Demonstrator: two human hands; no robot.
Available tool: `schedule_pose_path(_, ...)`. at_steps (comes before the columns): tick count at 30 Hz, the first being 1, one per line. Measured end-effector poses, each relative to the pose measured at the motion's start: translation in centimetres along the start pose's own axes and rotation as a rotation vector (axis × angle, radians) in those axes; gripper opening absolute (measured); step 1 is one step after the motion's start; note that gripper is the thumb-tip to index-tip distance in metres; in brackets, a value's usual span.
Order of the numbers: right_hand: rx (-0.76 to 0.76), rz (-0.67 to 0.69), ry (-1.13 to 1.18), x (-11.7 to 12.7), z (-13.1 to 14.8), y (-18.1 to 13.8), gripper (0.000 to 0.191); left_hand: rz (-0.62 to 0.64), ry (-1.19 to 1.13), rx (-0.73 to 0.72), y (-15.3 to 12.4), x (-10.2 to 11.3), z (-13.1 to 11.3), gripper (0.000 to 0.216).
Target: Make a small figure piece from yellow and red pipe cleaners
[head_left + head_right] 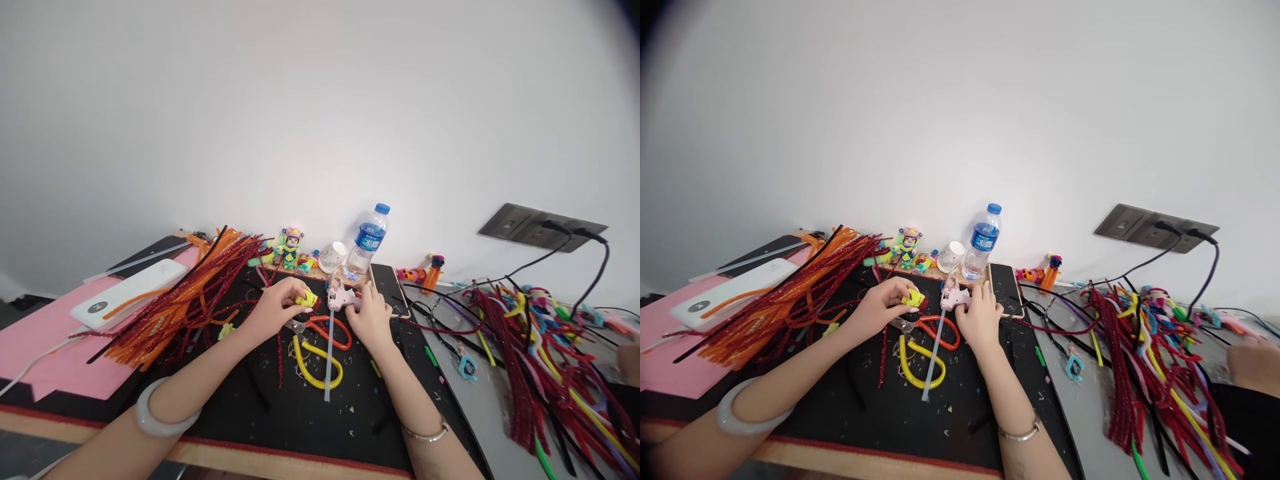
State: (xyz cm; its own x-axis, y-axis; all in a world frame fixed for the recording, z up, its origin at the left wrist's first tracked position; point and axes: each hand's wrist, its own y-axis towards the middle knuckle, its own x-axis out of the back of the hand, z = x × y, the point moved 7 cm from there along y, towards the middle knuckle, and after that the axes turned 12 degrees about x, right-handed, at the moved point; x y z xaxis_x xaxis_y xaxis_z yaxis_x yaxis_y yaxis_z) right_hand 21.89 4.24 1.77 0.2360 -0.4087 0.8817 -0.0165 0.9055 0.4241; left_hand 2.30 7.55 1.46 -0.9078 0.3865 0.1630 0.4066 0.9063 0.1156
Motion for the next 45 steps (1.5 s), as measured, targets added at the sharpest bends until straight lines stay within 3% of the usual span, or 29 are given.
schedule_pose_path(6, -0.005, 0.092, 0.003, -0.9, -0.4, -0.1, 0.042, -0.080, 0.135, -0.105, -0.4, 0.6, -1.1, 0.017)
schedule_pose_path(10, -0.006, 0.041, 0.008, -0.8, -0.8, 0.1, 0.048, -0.109, 0.183, -0.139, -0.5, 0.9, -1.4, 0.014)
schedule_pose_path(18, 0.129, -0.006, 0.037, -0.3, -0.1, 0.3, 0.053, -0.205, 0.263, -0.199, -0.6, 1.6, -1.7, 0.010)
schedule_pose_path(24, 0.110, -0.118, 0.294, 0.8, -0.3, 0.5, 0.037, -0.271, 0.356, -0.231, -0.6, 2.2, -2.2, 0.008)
schedule_pose_path(30, 0.158, -0.063, 0.702, -0.5, 0.2, 0.4, 0.023, -0.305, 0.439, -0.256, -0.6, 2.6, -2.4, 0.007)
schedule_pose_path(36, 0.181, -0.005, 0.748, -1.4, 0.6, 0.0, 0.017, -0.292, 0.480, -0.344, -0.6, 2.3, -2.5, 0.009)
schedule_pose_path(45, 0.164, 0.015, 0.768, -1.2, 1.0, 0.1, 0.016, -0.276, 0.473, -0.340, -0.7, 2.1, -2.6, 0.010)
